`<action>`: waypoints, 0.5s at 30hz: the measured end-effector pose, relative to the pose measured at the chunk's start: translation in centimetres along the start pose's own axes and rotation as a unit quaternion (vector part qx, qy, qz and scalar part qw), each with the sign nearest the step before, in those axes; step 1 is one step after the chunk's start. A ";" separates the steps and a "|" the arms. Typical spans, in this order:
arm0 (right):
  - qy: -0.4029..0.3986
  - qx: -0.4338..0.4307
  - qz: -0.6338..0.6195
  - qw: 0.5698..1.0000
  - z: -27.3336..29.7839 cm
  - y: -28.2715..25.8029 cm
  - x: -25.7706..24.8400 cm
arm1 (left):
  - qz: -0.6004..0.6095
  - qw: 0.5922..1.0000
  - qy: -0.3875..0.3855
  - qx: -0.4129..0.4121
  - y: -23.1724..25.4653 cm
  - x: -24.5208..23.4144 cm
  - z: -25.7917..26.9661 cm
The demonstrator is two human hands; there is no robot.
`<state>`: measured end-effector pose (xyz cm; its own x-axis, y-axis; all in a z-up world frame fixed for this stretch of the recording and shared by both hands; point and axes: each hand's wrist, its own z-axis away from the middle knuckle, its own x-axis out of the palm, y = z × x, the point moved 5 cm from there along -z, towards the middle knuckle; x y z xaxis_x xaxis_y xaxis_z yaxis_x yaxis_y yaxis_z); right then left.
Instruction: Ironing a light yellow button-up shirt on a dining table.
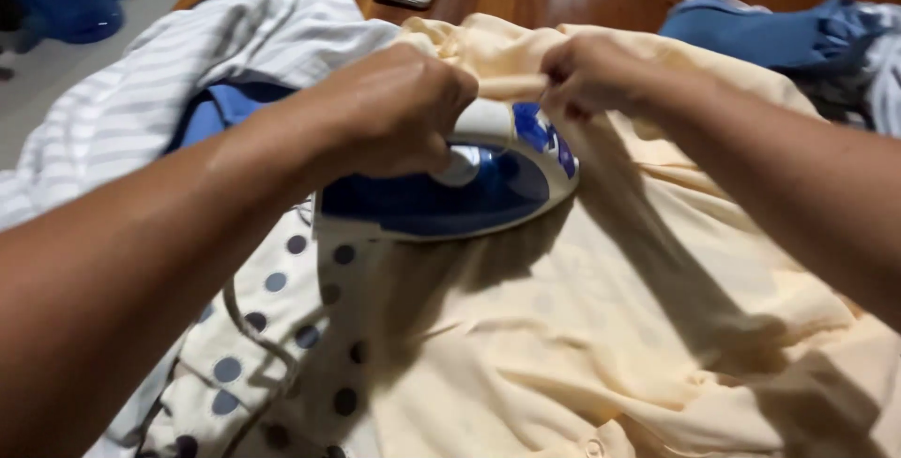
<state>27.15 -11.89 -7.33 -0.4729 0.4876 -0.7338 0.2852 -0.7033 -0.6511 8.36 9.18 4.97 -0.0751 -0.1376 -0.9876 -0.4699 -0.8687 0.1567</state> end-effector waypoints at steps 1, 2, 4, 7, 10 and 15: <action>-0.003 -0.005 0.002 1.000 -0.8 -0.8 -0.7 | -0.001 1.000 0.002 -0.006 -0.4 -0.2 0.0; 0.055 -0.012 0.048 0.997 -1.6 -1.7 -2.0 | -0.004 1.000 0.012 -0.015 -0.7 -0.4 0.1; 0.118 -0.015 0.091 0.989 -2.5 -2.1 -3.8 | -0.010 1.000 0.020 -0.017 -0.9 -0.7 -0.3; 0.213 -0.039 0.134 0.967 -3.7 -2.0 -5.5 | -0.009 0.998 0.030 -0.047 -1.1 -0.8 0.0; 0.313 -0.008 0.139 0.939 -4.1 -0.4 -7.6 | 0.021 0.997 0.038 -0.061 -1.0 -1.2 1.0; 0.295 -0.163 0.155 0.928 0.8 1.2 -6.8 | 0.016 0.980 -0.078 -0.185 -0.6 -1.2 4.0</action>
<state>30.01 -16.47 -2.98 0.1862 0.5547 -0.8110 0.6144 -0.7098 -0.3444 5.25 11.77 6.07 -0.2319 -0.1186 -0.9655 -0.1165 -0.9820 0.1486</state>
